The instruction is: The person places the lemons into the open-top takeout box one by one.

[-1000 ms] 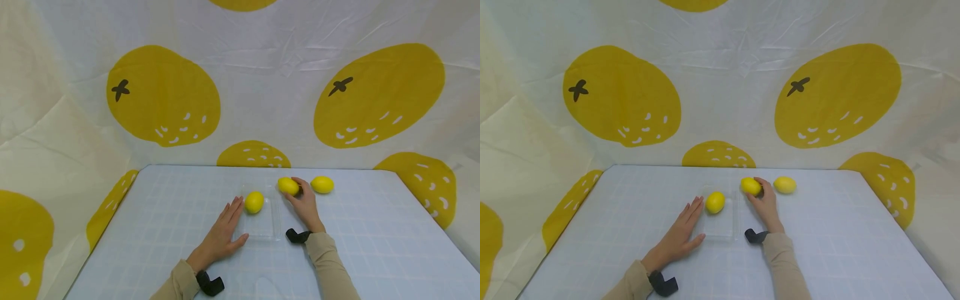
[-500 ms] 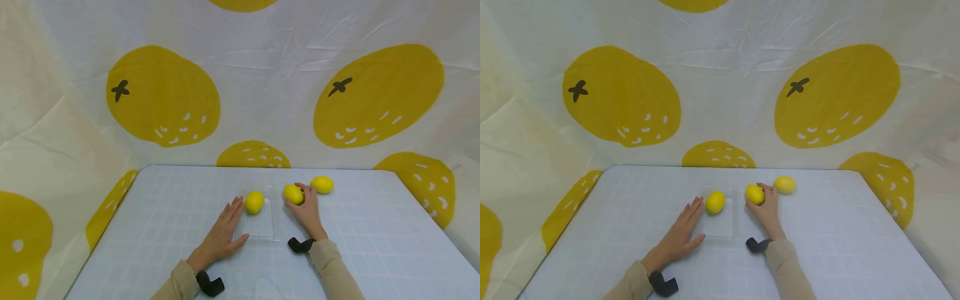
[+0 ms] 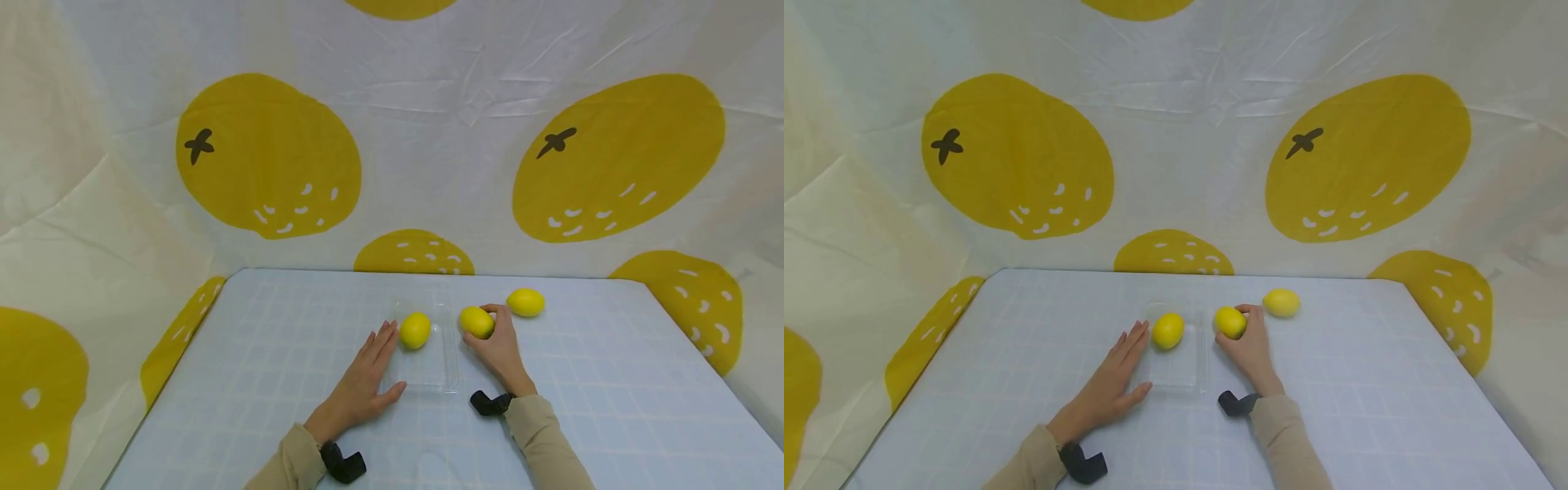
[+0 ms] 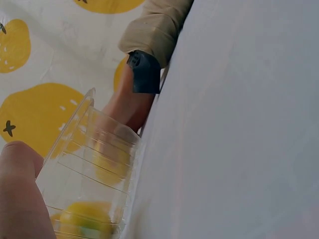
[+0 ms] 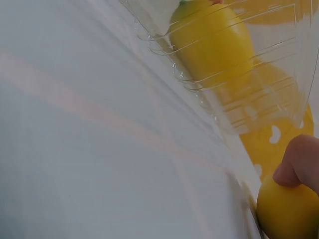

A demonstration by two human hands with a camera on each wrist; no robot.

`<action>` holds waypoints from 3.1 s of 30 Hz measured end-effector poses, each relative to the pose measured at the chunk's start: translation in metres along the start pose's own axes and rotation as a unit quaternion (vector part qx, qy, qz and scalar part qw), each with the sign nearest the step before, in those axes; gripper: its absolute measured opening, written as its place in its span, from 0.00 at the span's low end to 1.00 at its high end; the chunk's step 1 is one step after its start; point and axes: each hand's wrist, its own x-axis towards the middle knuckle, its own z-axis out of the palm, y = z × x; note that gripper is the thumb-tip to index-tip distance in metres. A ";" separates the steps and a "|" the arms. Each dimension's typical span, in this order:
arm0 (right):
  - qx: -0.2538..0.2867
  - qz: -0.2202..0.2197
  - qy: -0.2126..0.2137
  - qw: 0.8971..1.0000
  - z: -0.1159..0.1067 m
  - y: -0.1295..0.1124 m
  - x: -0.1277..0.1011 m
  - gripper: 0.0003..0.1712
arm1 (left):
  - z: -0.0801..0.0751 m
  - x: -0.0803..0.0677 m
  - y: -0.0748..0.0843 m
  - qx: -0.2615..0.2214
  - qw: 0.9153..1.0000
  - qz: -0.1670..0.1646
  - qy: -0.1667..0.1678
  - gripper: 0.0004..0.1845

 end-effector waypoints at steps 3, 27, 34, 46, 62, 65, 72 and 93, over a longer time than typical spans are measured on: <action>0.002 0.002 0.009 1.000 -0.001 -0.001 -0.002 0.38 | 0.000 0.001 0.000 0.000 1.000 0.002 0.002 0.43; 0.018 -0.045 0.138 0.989 -0.008 -0.076 -0.006 0.36 | 0.000 0.000 0.000 -0.005 1.000 0.011 0.010 0.43; -0.010 -0.053 0.100 0.994 0.006 -0.092 -0.015 0.35 | 0.000 -0.001 -0.001 -0.008 1.000 0.011 0.012 0.42; -0.105 -0.061 0.040 0.992 0.022 -0.097 -0.025 0.32 | 0.001 0.000 -0.001 -0.009 0.999 0.023 0.023 0.42; -0.187 -0.081 -0.026 0.979 0.030 -0.103 -0.034 0.36 | 0.001 0.000 0.000 -0.013 1.000 0.014 0.008 0.42; -0.203 -0.085 -0.032 0.975 0.030 -0.104 -0.035 0.37 | 0.002 0.000 -0.001 -0.011 1.000 0.017 0.009 0.43; -0.250 -0.101 -0.062 0.961 0.032 -0.105 -0.036 0.38 | 0.001 0.000 -0.001 -0.005 1.000 0.015 0.006 0.43; -0.302 -0.095 -0.099 0.943 0.044 -0.101 -0.040 0.47 | 0.002 0.000 0.000 -0.006 1.000 0.009 -0.001 0.43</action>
